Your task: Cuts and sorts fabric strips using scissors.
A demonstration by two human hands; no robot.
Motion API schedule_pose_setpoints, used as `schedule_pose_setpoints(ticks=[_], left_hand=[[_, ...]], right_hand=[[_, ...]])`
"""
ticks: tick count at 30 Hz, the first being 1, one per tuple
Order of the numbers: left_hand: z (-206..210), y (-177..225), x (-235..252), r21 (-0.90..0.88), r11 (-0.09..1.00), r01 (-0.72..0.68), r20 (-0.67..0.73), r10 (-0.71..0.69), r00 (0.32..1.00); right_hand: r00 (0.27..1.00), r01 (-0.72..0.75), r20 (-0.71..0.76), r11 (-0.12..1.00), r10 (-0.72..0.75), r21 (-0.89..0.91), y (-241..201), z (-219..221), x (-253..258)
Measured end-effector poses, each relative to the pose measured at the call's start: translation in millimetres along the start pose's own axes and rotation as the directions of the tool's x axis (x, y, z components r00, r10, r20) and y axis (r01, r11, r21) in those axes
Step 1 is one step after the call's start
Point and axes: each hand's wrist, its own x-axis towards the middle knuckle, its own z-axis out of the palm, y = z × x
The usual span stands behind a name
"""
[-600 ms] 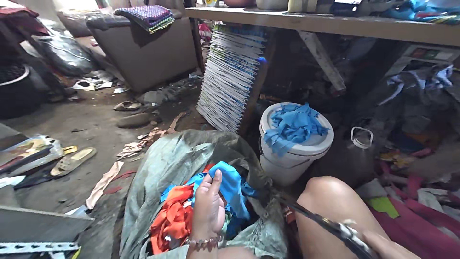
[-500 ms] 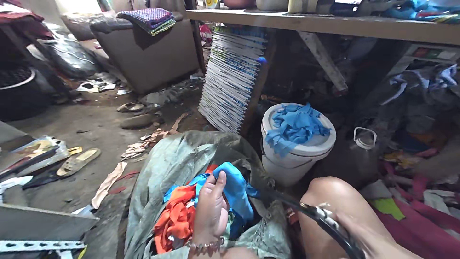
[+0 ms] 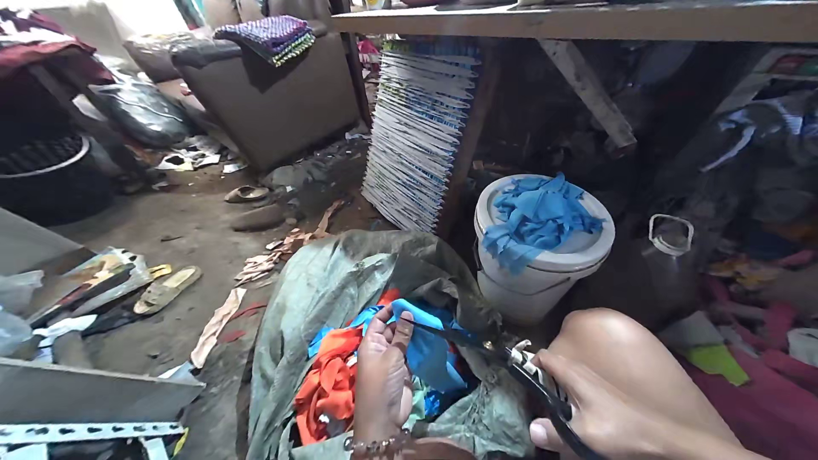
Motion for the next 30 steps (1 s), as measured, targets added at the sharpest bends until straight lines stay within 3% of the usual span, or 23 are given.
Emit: schedule_pose_setpoints(ticks=[4, 17, 21, 30], left_hand=[[2, -1, 1, -0.022, 1.000, 0.006, -0.075, -0.008, 0.997], [-3, -4, 5, -0.112, 0.993, 0.021, -0.040, -0.025, 0.999], [2, -5, 3, -0.063, 0.997, 0.036, -0.033, -0.039, 0.999], [0, -9, 3, -0.060, 0.998, 0.020, -0.009, -0.020, 1.000]], right_hand=[[0.998, 0.015, -0.056, 0.999, -0.017, -0.044, 0, 4, 9], [0.987, 0.048, -0.153, 0.997, -0.058, -0.063, 8, 13, 22], [0.995, 0.019, -0.094, 0.998, -0.025, -0.067, -4, 7, 26], [0.993, 0.035, -0.107, 0.999, -0.039, -0.039, -4, 11, 37]])
